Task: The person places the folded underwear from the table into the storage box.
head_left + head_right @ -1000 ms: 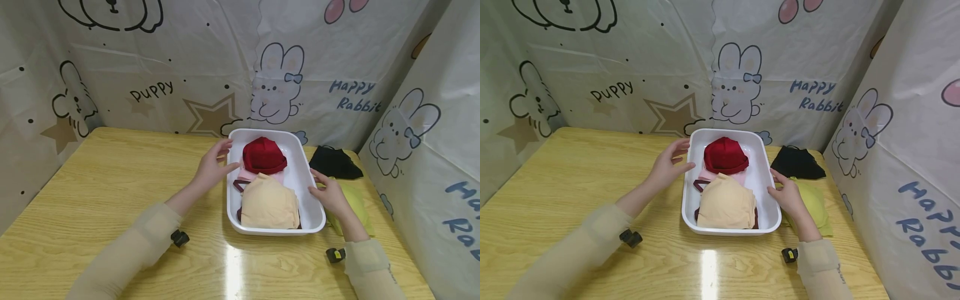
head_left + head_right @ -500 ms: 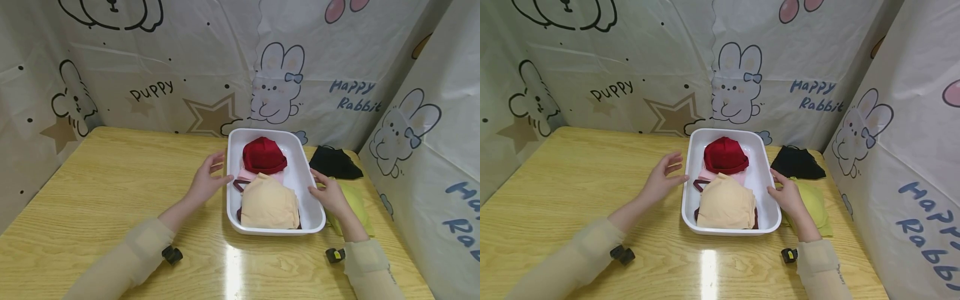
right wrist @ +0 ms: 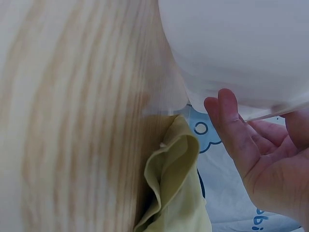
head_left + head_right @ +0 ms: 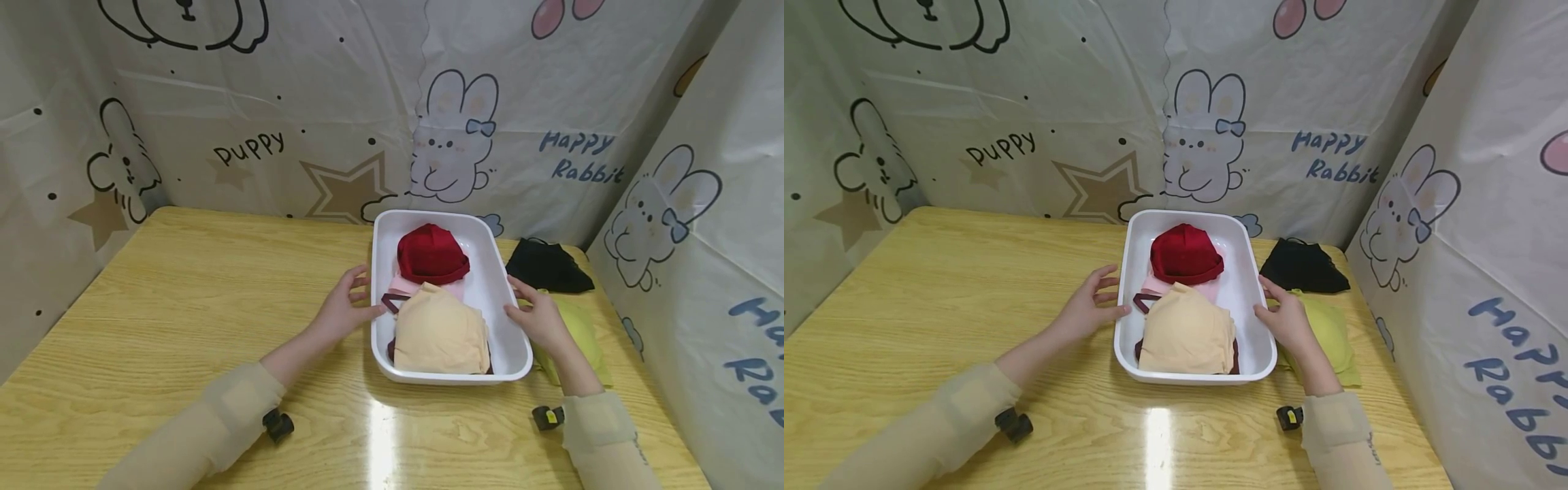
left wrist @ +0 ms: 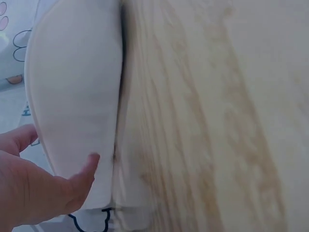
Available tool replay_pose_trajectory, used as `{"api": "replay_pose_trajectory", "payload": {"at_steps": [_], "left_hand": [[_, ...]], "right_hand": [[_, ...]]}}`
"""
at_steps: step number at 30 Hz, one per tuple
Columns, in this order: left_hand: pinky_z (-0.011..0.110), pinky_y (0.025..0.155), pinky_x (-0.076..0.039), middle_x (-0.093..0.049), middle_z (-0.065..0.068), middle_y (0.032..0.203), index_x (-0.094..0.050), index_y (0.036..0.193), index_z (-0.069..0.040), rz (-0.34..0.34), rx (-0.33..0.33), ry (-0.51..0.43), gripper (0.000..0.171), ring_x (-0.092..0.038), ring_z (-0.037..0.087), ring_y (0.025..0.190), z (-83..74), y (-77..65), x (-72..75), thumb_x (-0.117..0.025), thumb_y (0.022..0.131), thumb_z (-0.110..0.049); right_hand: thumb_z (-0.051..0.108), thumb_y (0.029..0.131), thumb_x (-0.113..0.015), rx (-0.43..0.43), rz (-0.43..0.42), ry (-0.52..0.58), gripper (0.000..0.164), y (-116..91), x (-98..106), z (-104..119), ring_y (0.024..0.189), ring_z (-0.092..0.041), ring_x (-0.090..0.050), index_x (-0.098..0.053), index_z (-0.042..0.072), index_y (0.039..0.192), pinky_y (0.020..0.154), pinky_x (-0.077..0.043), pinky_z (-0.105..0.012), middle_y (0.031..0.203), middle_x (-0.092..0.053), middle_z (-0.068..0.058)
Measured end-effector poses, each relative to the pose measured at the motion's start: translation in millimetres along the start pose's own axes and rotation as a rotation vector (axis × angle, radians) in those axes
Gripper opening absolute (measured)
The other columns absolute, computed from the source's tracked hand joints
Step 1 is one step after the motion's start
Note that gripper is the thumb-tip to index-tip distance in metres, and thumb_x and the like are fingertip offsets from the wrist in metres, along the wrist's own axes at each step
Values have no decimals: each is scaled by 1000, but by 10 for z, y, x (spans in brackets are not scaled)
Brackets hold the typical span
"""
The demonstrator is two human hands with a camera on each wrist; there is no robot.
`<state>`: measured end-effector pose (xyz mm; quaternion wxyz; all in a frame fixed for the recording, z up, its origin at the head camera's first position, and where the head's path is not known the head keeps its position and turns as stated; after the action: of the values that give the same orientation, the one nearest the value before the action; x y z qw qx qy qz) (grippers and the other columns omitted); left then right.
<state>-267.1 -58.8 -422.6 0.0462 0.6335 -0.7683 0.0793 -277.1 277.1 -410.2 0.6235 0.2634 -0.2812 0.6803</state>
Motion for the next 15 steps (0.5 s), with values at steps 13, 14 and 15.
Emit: {"api": "replay_pose_trajectory", "payload": {"at_steps": [13, 14, 15], "left_hand": [[37, 70, -58, -38, 14, 141, -31, 147, -18, 138, 65, -58, 77, -53, 35, 116, 78, 72, -80, -71, 82, -4], [37, 70, -58, -38, 14, 141, -31, 147, -19, 147, 75, -59, 77, -53, 35, 116, 77, 70, -83, -71, 83, -4], [37, 71, -58, -37, 13, 141, -31, 147, -19, 158, 83, -62, 76, -53, 35, 116, 74, 68, -87, -70, 83, -3]], "right_hand": [[12, 93, -58, 0, -5, -4, 60, 12, -7, -16, 103, -40, -61, -32, 8, 147, 81, -55, -44, 130, -49, -27], [12, 93, -58, -1, -5, -5, 60, 13, -8, -19, 103, -40, -61, -32, 8, 147, 81, -55, -44, 130, -49, -27], [12, 93, -58, -4, -3, -7, 60, 14, -9, -23, 103, -40, -61, -32, 8, 147, 81, -55, -44, 131, -49, -27]]}}
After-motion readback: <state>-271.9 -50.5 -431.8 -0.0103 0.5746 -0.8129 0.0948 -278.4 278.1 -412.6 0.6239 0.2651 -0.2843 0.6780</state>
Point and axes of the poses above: each hand's wrist, its own y-axis towards the middle knuckle, its own x-axis out of the back of the hand, z = x × y, the point moved 7 cm from there along y, towards the middle knuckle
